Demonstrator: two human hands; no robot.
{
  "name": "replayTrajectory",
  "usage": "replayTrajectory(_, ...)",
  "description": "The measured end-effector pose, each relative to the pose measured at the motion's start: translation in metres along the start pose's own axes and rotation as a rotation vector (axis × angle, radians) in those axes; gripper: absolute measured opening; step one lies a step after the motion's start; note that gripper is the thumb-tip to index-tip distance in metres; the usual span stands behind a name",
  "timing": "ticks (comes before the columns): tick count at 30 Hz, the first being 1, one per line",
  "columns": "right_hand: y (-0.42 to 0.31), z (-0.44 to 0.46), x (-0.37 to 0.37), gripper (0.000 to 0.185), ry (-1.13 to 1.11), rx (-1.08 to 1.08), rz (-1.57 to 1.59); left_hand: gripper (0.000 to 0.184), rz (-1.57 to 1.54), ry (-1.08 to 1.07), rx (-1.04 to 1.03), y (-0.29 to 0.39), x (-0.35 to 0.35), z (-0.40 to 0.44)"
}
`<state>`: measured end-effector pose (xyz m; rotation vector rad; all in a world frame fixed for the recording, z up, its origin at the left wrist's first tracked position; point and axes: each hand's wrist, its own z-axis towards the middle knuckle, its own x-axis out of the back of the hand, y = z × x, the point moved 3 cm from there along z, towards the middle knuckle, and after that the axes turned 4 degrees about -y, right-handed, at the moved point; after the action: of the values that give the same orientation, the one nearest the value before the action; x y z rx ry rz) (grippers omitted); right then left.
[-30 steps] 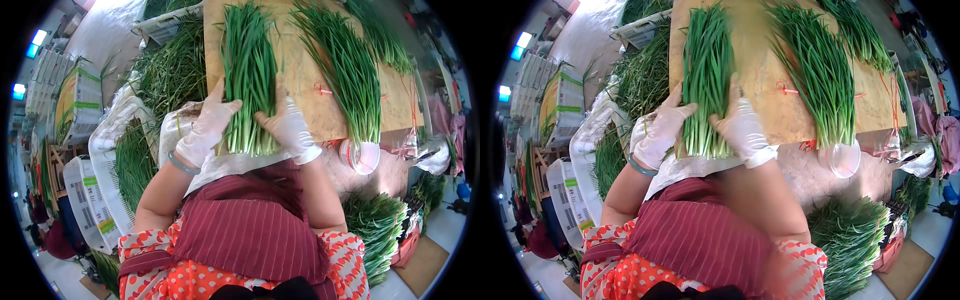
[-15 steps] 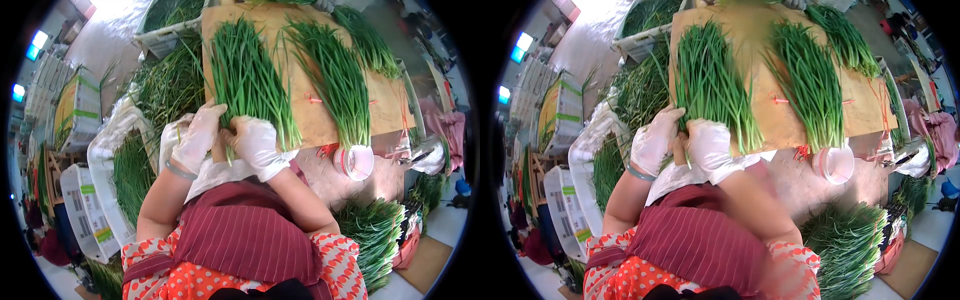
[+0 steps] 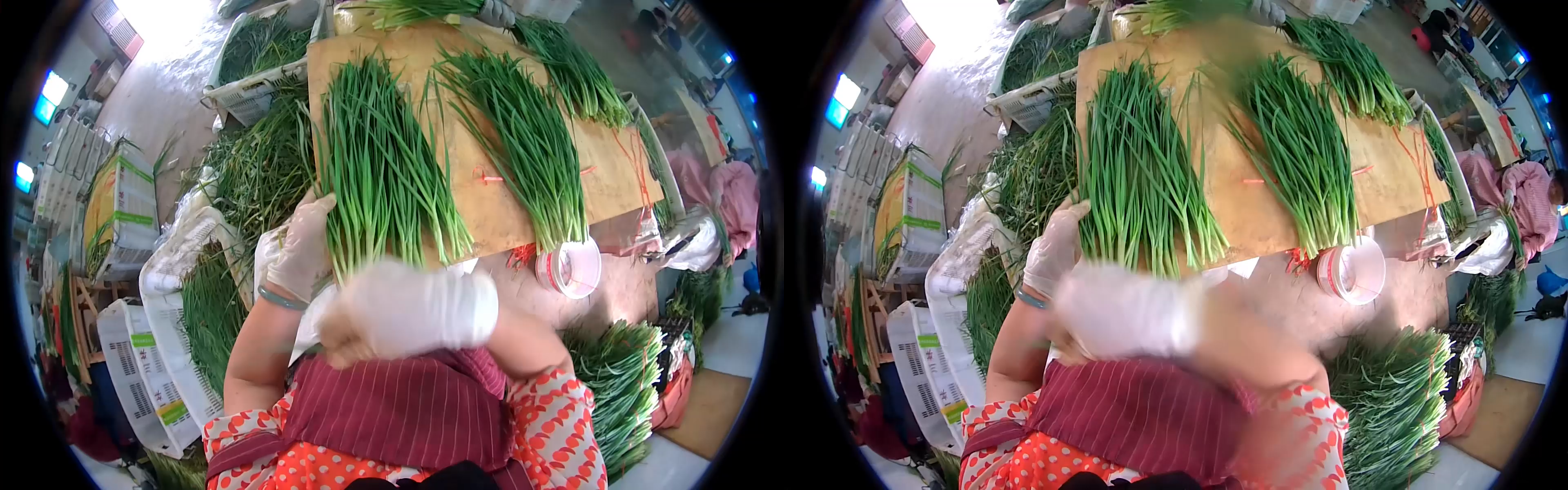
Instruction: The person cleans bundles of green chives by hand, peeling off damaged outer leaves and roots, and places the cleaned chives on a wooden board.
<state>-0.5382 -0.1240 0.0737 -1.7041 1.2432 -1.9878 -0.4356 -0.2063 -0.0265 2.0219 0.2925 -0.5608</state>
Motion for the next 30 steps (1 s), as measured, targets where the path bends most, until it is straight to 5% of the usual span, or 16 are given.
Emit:
replayTrajectory(2, 0.031, 0.023, 0.045, 0.026, 0.413, 0.084, -0.06, 0.041, 0.4, -0.083, -0.318, 0.002, 0.002, -0.011)
replayTrajectory(3, 0.046, 0.033, 0.066, 0.031, 0.618, 0.113, -0.099, 0.06, 0.333, 0.042, -0.249, -0.002, 0.008, -0.005)
replayTrajectory(4, 0.053, 0.031, 0.088, 0.039, 0.788, -0.084, 0.135, 0.08, 0.253, 0.168, -0.186, -0.007, 0.014, 0.001)
replayTrajectory(6, 0.091, 0.008, 0.103, 0.051, 0.92, -0.484, -0.279, 0.098, 0.428, 0.154, -0.169, -0.001, 0.003, -0.012)
replayTrajectory(9, 0.119, -0.042, 0.082, 0.059, 0.682, -1.022, -0.367, 0.102, 0.584, 0.168, -0.177, -0.02, 0.018, 0.008)
replayTrajectory(10, 0.138, -0.052, 0.063, 0.09, 0.508, -1.193, -0.255, 0.104, 0.658, 0.186, -0.206, -0.023, 0.017, 0.014)
replayTrajectory(13, 0.15, -0.045, 0.007, 0.099, 0.439, -1.088, -0.157, 0.112, 1.11, 0.206, -0.414, -0.026, -0.005, 0.019)
replayTrajectory(15, 0.172, -0.048, -0.016, 0.089, 0.483, -0.966, -0.079, 0.106, 1.226, 0.213, -0.496, -0.031, -0.002, 0.029)
replayTrajectory(17, 0.187, -0.055, -0.017, 0.077, 0.858, -0.551, 0.339, 0.096, 1.041, 0.207, -0.598, -0.026, 0.002, 0.027)
replayTrajectory(18, 0.175, -0.063, -0.014, 0.067, 0.891, -0.493, 0.56, 0.088, 0.701, 0.107, -0.356, -0.023, 0.006, 0.026)
replayTrajectory(22, 0.19, -0.074, -0.012, 0.064, 0.86, -0.474, 0.555, 0.082, 0.606, 0.129, -0.255, -0.02, 0.024, 0.033)
replayTrajectory(23, 0.186, -0.075, -0.009, 0.064, 0.859, -0.481, 0.565, 0.082, 0.54, 0.105, -0.198, -0.018, 0.023, 0.032)
replayTrajectory(26, 0.192, -0.08, 0.006, 0.07, 0.673, -0.949, 0.127, 0.071, 0.451, 0.096, -0.18, -0.015, 0.026, 0.036)
replayTrajectory(30, 0.173, -0.072, 0.015, 0.094, 0.67, -1.082, 0.105, 0.054, 0.332, 0.047, -0.089, -0.01, 0.015, 0.03)
